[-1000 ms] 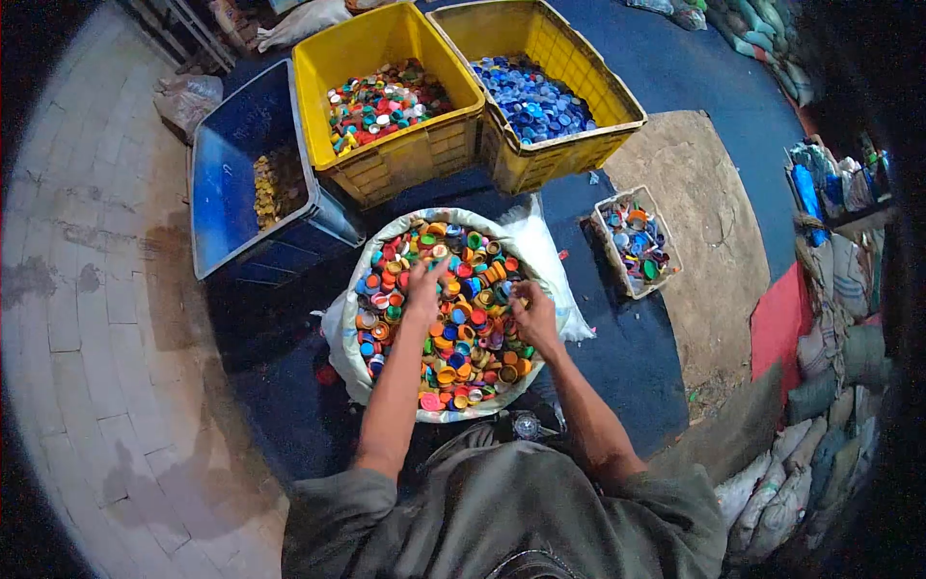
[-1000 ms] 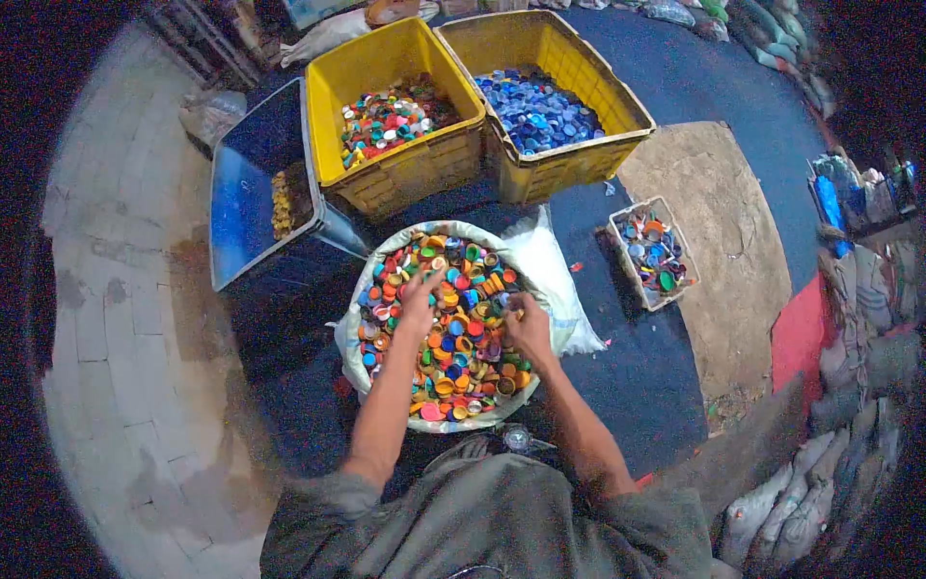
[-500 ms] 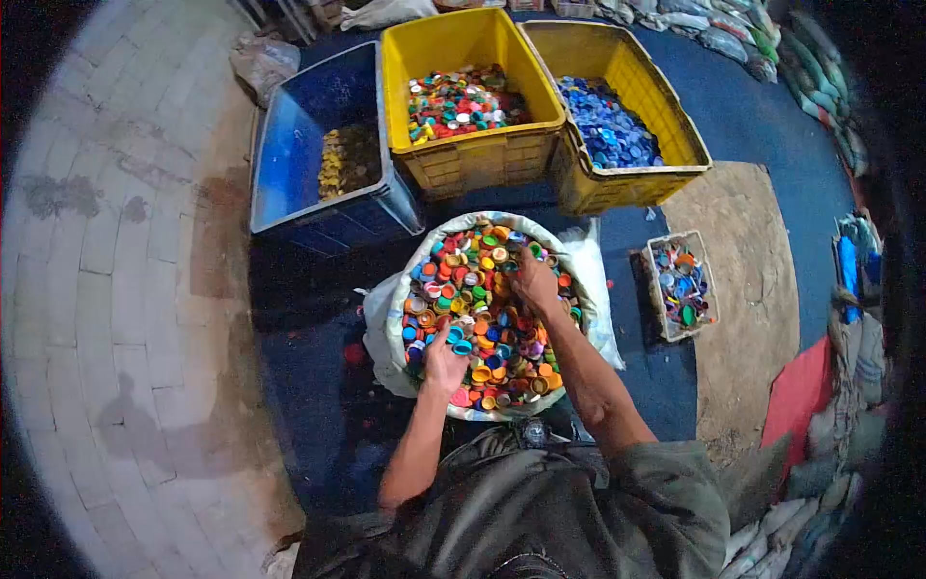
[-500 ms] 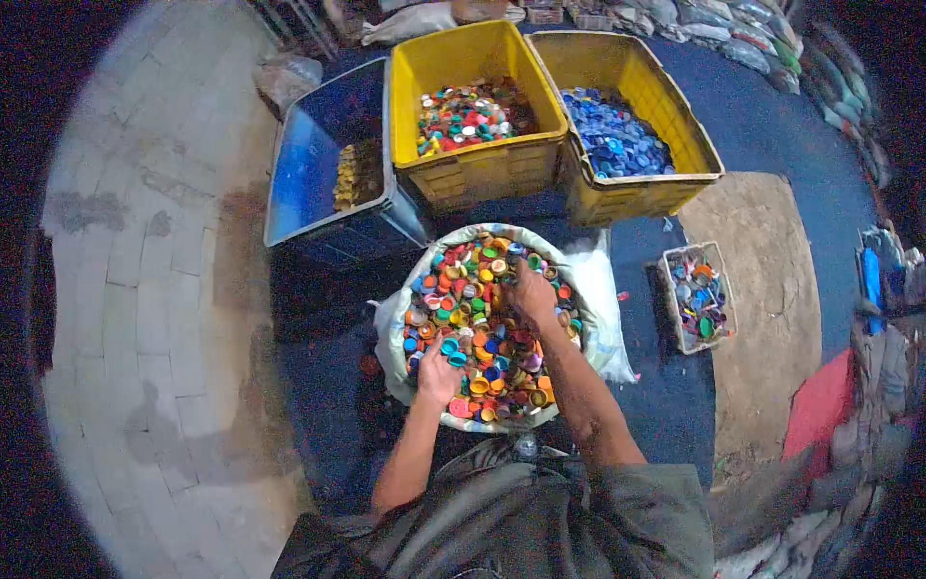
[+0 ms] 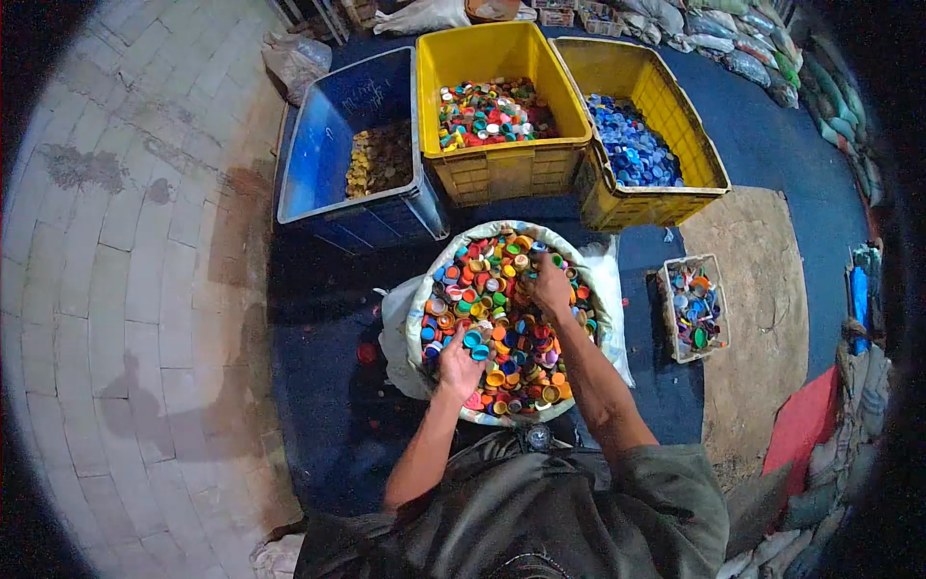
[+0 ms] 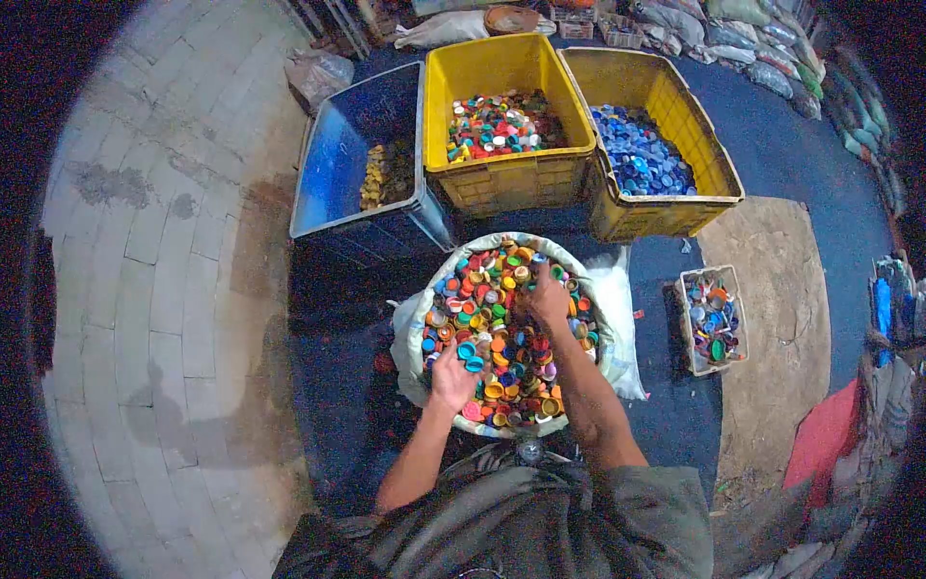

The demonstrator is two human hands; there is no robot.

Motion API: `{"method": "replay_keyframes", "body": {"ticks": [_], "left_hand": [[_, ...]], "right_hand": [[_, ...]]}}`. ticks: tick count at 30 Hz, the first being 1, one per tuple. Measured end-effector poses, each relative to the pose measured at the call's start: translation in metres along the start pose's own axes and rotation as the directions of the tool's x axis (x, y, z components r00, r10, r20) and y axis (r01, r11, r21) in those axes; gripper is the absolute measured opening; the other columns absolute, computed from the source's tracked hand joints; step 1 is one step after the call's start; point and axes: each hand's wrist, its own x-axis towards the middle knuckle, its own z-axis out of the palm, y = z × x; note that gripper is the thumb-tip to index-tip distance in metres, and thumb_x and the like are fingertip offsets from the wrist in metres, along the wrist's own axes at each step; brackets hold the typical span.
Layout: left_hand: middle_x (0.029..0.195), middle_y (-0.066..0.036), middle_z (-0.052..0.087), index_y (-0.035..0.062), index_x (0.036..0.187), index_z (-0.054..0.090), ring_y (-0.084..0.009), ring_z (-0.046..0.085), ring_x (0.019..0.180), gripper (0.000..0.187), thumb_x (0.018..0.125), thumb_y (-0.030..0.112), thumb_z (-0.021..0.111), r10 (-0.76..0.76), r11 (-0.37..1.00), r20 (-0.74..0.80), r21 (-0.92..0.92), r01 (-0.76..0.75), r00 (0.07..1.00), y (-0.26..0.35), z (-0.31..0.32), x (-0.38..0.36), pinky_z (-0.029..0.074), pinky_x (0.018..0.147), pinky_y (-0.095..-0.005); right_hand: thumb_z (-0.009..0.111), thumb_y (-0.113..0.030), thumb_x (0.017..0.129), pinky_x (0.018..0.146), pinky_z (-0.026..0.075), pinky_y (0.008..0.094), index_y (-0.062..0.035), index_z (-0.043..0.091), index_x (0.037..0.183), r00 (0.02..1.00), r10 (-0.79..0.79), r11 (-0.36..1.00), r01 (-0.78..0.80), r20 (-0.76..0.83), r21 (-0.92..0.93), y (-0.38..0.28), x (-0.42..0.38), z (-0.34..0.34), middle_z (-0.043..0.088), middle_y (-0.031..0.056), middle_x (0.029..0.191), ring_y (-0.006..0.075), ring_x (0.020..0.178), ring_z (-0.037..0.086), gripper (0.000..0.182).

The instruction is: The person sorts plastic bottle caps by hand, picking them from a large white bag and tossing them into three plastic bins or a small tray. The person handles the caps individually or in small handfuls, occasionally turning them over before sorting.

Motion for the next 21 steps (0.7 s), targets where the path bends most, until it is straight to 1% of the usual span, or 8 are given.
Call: {"method": "replay_keyframes", "body": {"ticks": [3,6,7,10,11,14,17,21], "left_hand": [[0.1,-0.007,0.063,0.0125,0.108,0.055,-0.022,0.059,0.089,0.031,0.093,0.039,0.05,-0.007,1.0,-0.021,0.006,0.007,1.0,0.002,0.003,-0.001,0.048,0.076,-0.0399],[0.095,-0.005,0.063,0.0121,0.105,0.056,-0.0211,0.06,0.086,0.03,0.091,0.039,0.055,-0.035,0.999,0.026,0.028,0.034,0.999,0.0,-0.005,0.008,0.048,0.074,-0.0404],[0.091,-0.004,0.062,0.0112,0.102,0.057,-0.0197,0.06,0.083,0.029,0.091,0.038,0.057,-0.013,0.998,-0.012,0.064,0.014,1.0,-0.001,0.003,0.004,0.049,0.071,-0.0396],[0.09,-0.003,0.062,0.0103,0.1,0.057,-0.0183,0.06,0.081,0.028,0.091,0.036,0.057,-0.023,0.993,0.027,0.118,0.02,0.999,-0.005,0.006,0.016,0.05,0.068,-0.0372],[0.085,-0.001,0.06,0.0137,0.097,0.057,-0.0145,0.059,0.076,0.023,0.089,0.035,0.061,-0.009,0.99,0.004,0.142,0.009,1.0,-0.008,0.008,0.02,0.048,0.062,-0.0332],[0.079,0.0,0.058,0.0136,0.089,0.054,-0.0143,0.058,0.072,0.023,0.09,0.036,0.06,-0.042,0.993,-0.057,0.11,0.048,0.997,-0.01,0.011,0.029,0.047,0.06,-0.0328],[0.08,-0.002,0.061,0.0131,0.091,0.056,-0.0171,0.058,0.072,0.021,0.092,0.034,0.056,-0.038,0.999,-0.063,0.011,0.039,0.997,-0.015,-0.008,0.035,0.047,0.062,-0.0351],[0.076,-0.002,0.058,0.0139,0.088,0.056,-0.0178,0.056,0.069,0.013,0.089,0.026,0.058,-0.029,0.999,-0.159,0.027,0.034,0.987,-0.021,-0.04,0.027,0.045,0.062,-0.0366]], "right_hand": [[0.074,-0.014,0.072,0.079,0.05,0.0412,-0.0056,0.046,0.125,0.996,0.067,0.923,-0.039,-0.06,0.383,-0.012,-0.015,-0.018,0.065,0.0169,0.105,0.0293,0.093,0.063,0.06],[0.074,-0.012,0.074,0.078,0.05,0.0383,-0.0057,0.047,0.125,0.994,-0.002,0.73,0.077,-0.111,0.679,-0.02,-0.037,-0.029,0.065,0.0099,0.103,0.0229,0.089,0.062,0.057],[0.071,-0.01,0.079,0.068,0.051,0.0313,-0.0061,0.048,0.125,0.995,0.095,0.64,-0.083,0.028,0.764,-0.019,-0.044,-0.03,0.063,0.0052,0.097,0.0153,0.084,0.06,0.052],[0.069,-0.008,0.082,0.058,0.049,0.024,-0.0059,0.049,0.125,0.929,0.149,0.18,-0.362,0.338,0.915,-0.028,-0.067,-0.044,0.061,0.0038,0.092,0.0101,0.08,0.058,0.048],[0.069,-0.008,0.082,0.051,0.045,0.021,-0.0055,0.051,0.122,0.938,0.169,0.223,-0.334,0.301,0.916,-0.025,-0.072,-0.037,0.061,0.0039,0.092,0.0081,0.079,0.057,0.044],[0.068,-0.011,0.082,0.068,0.051,0.0272,-0.0014,0.052,0.119,0.991,0.099,0.574,-0.13,0.089,0.809,-0.011,-0.083,-0.013,0.063,0.007,0.098,0.0145,0.086,0.06,0.042],[0.068,-0.014,0.08,0.078,0.051,0.0352,0.0001,0.051,0.118,0.995,-0.027,0.897,-0.018,0.096,0.442,-0.006,-0.09,-0.013,0.064,0.0119,0.104,0.0238,0.092,0.063,0.044],[0.073,-0.028,0.074,0.076,0.05,0.0456,-0.002,0.049,0.116,0.98,-0.162,0.966,0.134,0.116,0.223,-0.017,-0.1,-0.007,0.061,0.0197,0.107,0.0386,0.095,0.061,0.055]]}}
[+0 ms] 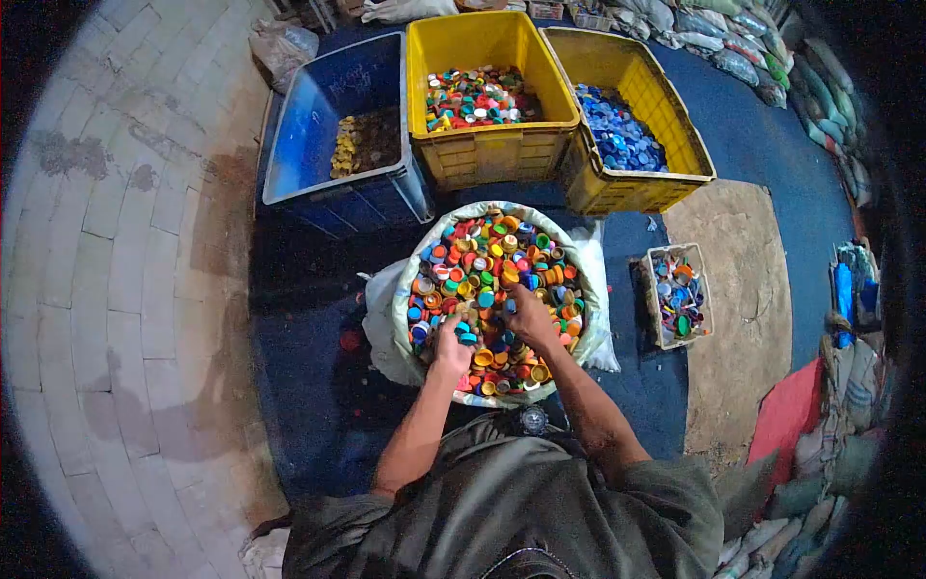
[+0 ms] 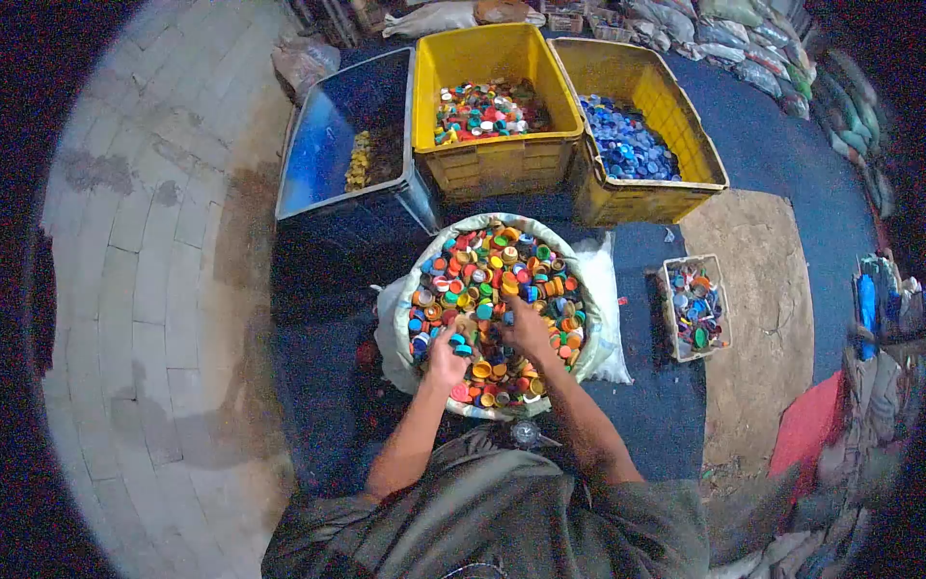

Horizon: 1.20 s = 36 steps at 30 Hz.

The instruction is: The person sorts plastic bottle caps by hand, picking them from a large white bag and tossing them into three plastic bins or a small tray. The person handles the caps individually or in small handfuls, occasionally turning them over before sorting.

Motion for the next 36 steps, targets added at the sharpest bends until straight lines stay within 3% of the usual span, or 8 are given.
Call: {"method": "replay_keyframes", "body": {"ticks": [4,11,12,19,25,28,31,36], "left_hand": [[0.074,0.0,0.056,0.0127,0.091,0.058,-0.0171,0.055,0.067,0.01,0.085,0.02,0.06,-0.006,1.0,-0.068,0.01,0.007,0.998,-0.006,-0.02,-0.01,0.043,0.059,-0.0345],[0.071,0.001,0.058,0.0135,0.09,0.058,-0.0157,0.054,0.063,0.019,0.088,0.033,0.059,0.001,1.0,-0.136,0.002,-0.001,0.991,-0.006,-0.028,-0.024,0.043,0.058,-0.035],[0.071,0.0,0.058,0.013,0.091,0.058,-0.0156,0.054,0.063,0.022,0.089,0.034,0.059,0.017,1.0,-0.116,0.016,-0.015,0.993,-0.007,-0.032,-0.023,0.043,0.058,-0.0353],[0.069,0.001,0.056,0.0122,0.084,0.06,-0.0155,0.053,0.061,0.018,0.09,0.03,0.058,-0.014,1.0,-0.163,0.018,0.017,0.986,-0.01,-0.034,-0.029,0.043,0.057,-0.0345],[0.07,0.001,0.053,0.0104,0.091,0.058,-0.013,0.052,0.06,0.02,0.091,0.03,0.058,-0.023,0.999,-0.142,0.027,0.027,0.99,-0.023,-0.045,-0.022,0.044,0.053,-0.0317],[0.069,0.002,0.052,0.0103,0.091,0.058,-0.0126,0.052,0.059,0.02,0.09,0.03,0.059,-0.041,0.999,-0.134,0.029,0.046,0.99,-0.018,-0.038,-0.022,0.044,0.052,-0.0308],[0.068,0.002,0.051,0.0111,0.091,0.059,-0.0124,0.051,0.059,0.024,0.089,0.035,0.061,-0.04,0.996,-0.116,0.07,0.048,0.992,-0.012,-0.022,-0.021,0.044,0.052,-0.0313],[0.067,0.005,0.05,0.015,0.094,0.061,-0.0106,0.051,0.06,0.03,0.086,0.044,0.064,-0.029,0.982,-0.025,0.187,0.033,0.999,-0.002,0.013,-0.032,0.044,0.055,-0.0281]], "right_hand": [[0.072,-0.034,0.075,0.064,0.051,0.0483,-0.0077,0.044,0.122,0.999,-0.026,0.973,0.03,0.02,-0.23,-0.011,-0.001,0.018,0.057,0.0193,0.105,0.039,0.082,0.063,0.061],[0.065,-0.025,0.078,0.061,0.052,0.047,-0.0108,0.05,0.12,0.979,-0.057,0.922,0.126,0.194,-0.366,-0.03,0.021,0.039,0.054,0.0199,0.106,0.0385,0.078,0.063,0.047],[0.06,-0.012,0.075,0.062,0.053,0.0464,-0.0094,0.048,0.123,0.979,-0.083,0.923,0.146,0.185,-0.356,-0.028,0.022,0.042,0.057,0.0184,0.106,0.0383,0.079,0.064,0.05],[0.064,-0.032,0.081,0.061,0.05,0.0487,-0.0068,0.047,0.12,0.979,-0.109,0.934,0.159,0.17,-0.319,-0.022,0.034,0.053,0.065,0.018,0.088,0.0382,0.077,0.064,0.05],[0.069,-0.036,0.077,0.065,0.051,0.0466,-0.0082,0.047,0.121,0.965,-0.073,0.914,0.165,0.25,-0.371,-0.024,0.046,0.047,0.064,0.0195,0.096,0.0396,0.081,0.064,0.056],[0.071,-0.03,0.076,0.069,0.052,0.041,-0.0067,0.048,0.124,0.979,-0.203,0.959,0.204,0.024,-0.196,-0.022,0.039,0.039,0.064,0.0165,0.1,0.0344,0.084,0.065,0.058],[0.071,-0.023,0.078,0.071,0.05,0.0351,-0.0056,0.051,0.125,0.986,0.079,0.899,-0.134,0.147,0.417,-0.027,0.032,0.031,0.063,0.0112,0.103,0.0242,0.085,0.064,0.054],[0.068,-0.017,0.083,0.075,0.047,0.026,-0.006,0.057,0.119,0.939,0.142,0.633,-0.33,0.313,0.701,-0.064,-0.006,-0.015,0.059,0.0028,0.106,0.0125,0.086,0.058,0.04]]}}
